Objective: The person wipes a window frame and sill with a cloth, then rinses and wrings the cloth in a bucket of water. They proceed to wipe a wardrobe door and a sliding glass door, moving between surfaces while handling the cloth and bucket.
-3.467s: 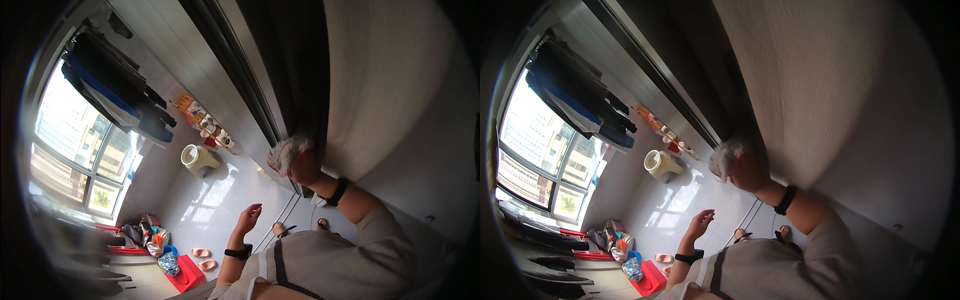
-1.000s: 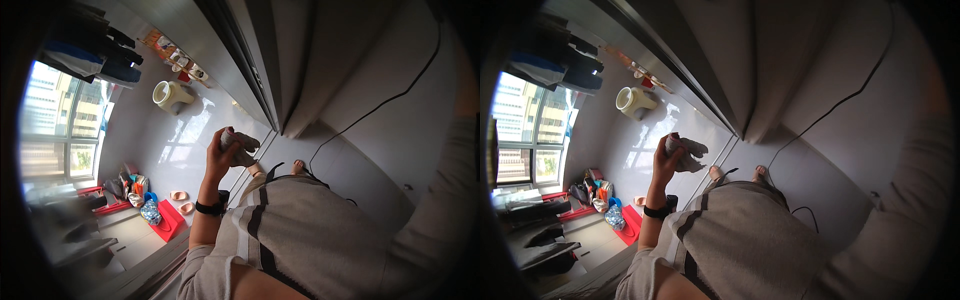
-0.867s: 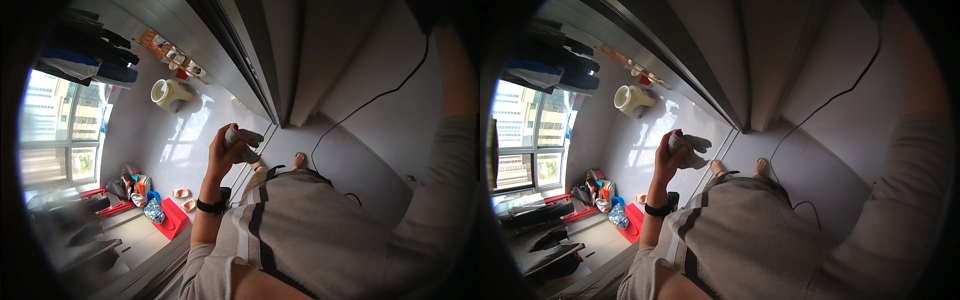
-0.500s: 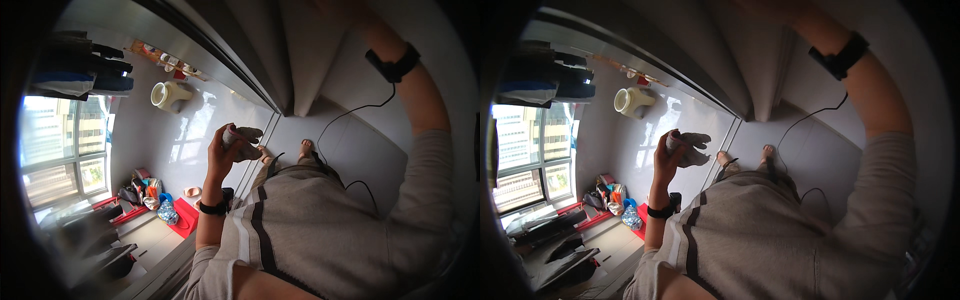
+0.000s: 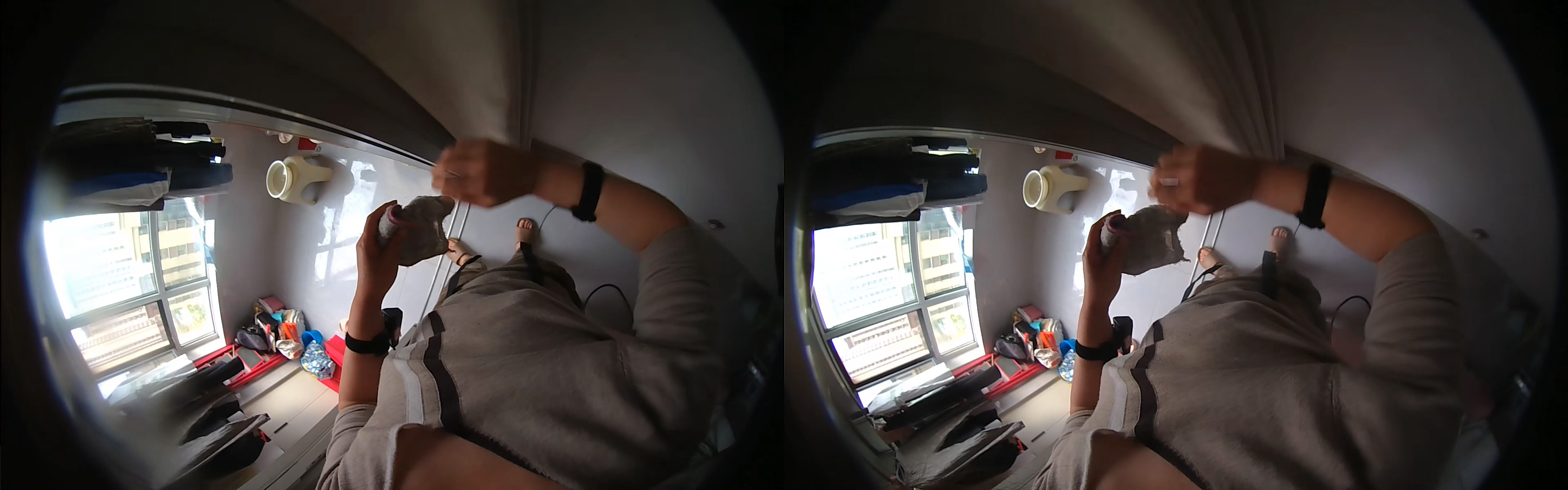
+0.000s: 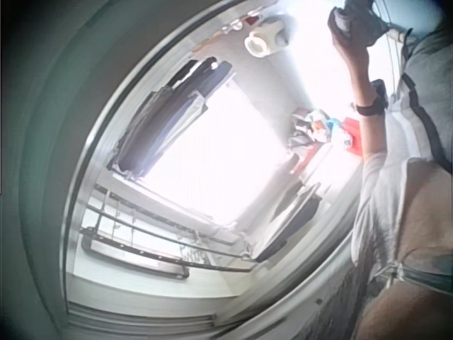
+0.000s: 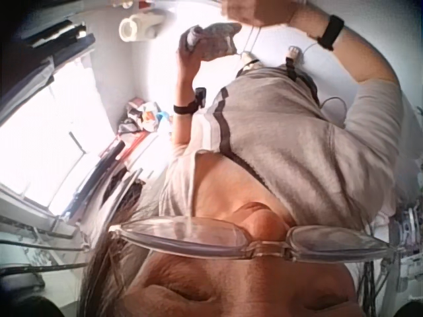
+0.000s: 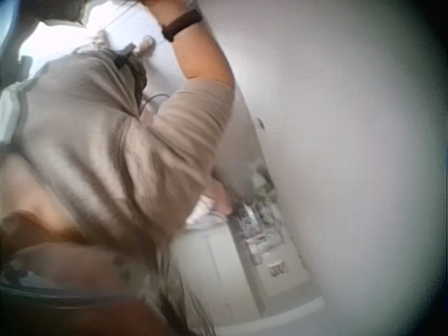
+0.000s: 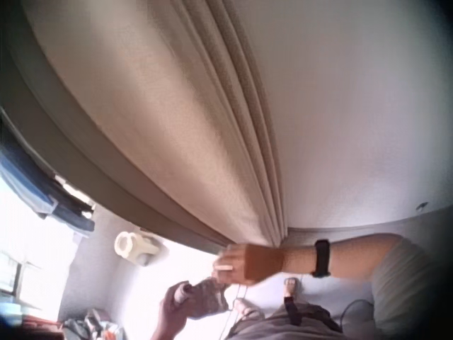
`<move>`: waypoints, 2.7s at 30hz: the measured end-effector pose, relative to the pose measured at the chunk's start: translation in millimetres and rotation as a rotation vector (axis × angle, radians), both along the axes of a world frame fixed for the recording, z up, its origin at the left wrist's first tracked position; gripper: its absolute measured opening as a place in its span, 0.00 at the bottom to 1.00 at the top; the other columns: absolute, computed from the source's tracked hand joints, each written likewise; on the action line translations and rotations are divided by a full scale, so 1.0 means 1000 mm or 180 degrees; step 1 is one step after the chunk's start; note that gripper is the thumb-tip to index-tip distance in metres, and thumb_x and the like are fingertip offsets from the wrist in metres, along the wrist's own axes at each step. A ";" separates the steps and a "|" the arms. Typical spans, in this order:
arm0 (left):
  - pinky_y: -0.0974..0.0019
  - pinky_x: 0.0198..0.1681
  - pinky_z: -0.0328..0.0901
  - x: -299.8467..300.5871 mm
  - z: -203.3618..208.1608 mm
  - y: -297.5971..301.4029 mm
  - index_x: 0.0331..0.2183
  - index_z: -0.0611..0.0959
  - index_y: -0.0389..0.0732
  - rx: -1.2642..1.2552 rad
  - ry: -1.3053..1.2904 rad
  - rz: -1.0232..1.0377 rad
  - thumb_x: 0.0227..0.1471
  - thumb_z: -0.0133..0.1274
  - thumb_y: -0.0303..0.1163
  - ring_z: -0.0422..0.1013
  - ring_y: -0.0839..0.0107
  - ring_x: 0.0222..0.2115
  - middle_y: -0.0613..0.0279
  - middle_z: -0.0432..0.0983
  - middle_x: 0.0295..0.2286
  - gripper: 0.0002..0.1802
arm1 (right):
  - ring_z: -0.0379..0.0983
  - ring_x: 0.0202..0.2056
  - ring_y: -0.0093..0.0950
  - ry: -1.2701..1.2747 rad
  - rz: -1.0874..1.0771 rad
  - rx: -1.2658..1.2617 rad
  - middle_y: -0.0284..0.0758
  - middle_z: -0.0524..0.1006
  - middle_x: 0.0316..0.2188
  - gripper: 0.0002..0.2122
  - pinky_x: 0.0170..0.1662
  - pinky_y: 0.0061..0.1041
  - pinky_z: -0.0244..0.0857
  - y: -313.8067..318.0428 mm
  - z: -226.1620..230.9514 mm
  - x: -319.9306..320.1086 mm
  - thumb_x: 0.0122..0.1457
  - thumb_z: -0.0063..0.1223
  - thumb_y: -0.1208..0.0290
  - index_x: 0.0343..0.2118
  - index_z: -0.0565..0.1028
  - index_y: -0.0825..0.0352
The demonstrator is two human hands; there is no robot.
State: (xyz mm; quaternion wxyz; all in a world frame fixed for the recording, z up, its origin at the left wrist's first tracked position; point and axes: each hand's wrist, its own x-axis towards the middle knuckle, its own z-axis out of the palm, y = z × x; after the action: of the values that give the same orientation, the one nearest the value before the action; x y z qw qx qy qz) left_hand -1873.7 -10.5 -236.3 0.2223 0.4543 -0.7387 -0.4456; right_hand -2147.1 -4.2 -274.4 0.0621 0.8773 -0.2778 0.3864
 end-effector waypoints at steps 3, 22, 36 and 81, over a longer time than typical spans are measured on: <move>0.66 0.48 0.66 -0.013 0.008 -0.001 0.52 0.71 0.38 0.0009 0.0102 -0.0120 0.52 0.53 0.23 0.71 0.68 0.44 0.54 0.75 0.43 0.24 | 0.75 0.36 0.36 -0.0524 0.0150 0.2168 0.37 0.74 0.40 0.25 0.38 0.32 0.71 0.032 -0.016 0.042 0.50 0.62 0.62 0.50 0.69 0.64; 0.67 0.48 0.63 -0.002 0.004 -0.100 0.49 0.72 0.29 -0.0579 0.0765 -0.0633 0.64 0.40 0.44 0.69 0.69 0.43 0.54 0.73 0.43 0.26 | 0.50 0.62 0.50 -0.3278 -0.1461 0.0571 0.48 0.57 0.61 0.25 0.62 0.45 0.48 -0.034 -0.010 0.125 0.51 0.61 0.72 0.53 0.66 0.66; 0.68 0.37 0.69 0.039 -0.086 -0.173 0.43 0.77 0.30 0.0381 -0.0017 -0.2069 0.64 0.39 0.30 0.75 0.69 0.33 0.54 0.78 0.36 0.15 | 0.58 0.57 0.49 -0.4235 -0.4760 0.1339 0.51 0.60 0.56 0.34 0.61 0.42 0.51 -0.084 -0.180 0.197 0.51 0.57 0.76 0.61 0.54 0.70; 0.65 0.41 0.70 0.017 -0.553 -0.214 0.48 0.74 0.36 0.1459 -0.2490 -0.3085 0.64 0.41 0.38 0.76 0.65 0.37 0.53 0.77 0.38 0.18 | 0.67 0.51 0.46 -0.4954 -0.4649 0.3208 0.51 0.68 0.50 0.23 0.49 0.38 0.65 -0.066 -0.827 0.188 0.52 0.53 0.76 0.53 0.63 0.69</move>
State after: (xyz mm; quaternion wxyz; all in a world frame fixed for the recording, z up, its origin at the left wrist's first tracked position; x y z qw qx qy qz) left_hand -1856.2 -224.7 -789.0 -0.3901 0.2347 -0.7722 -0.4433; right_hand -1959.5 -70.6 -1101.7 -0.2710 -0.0360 -0.7982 0.5369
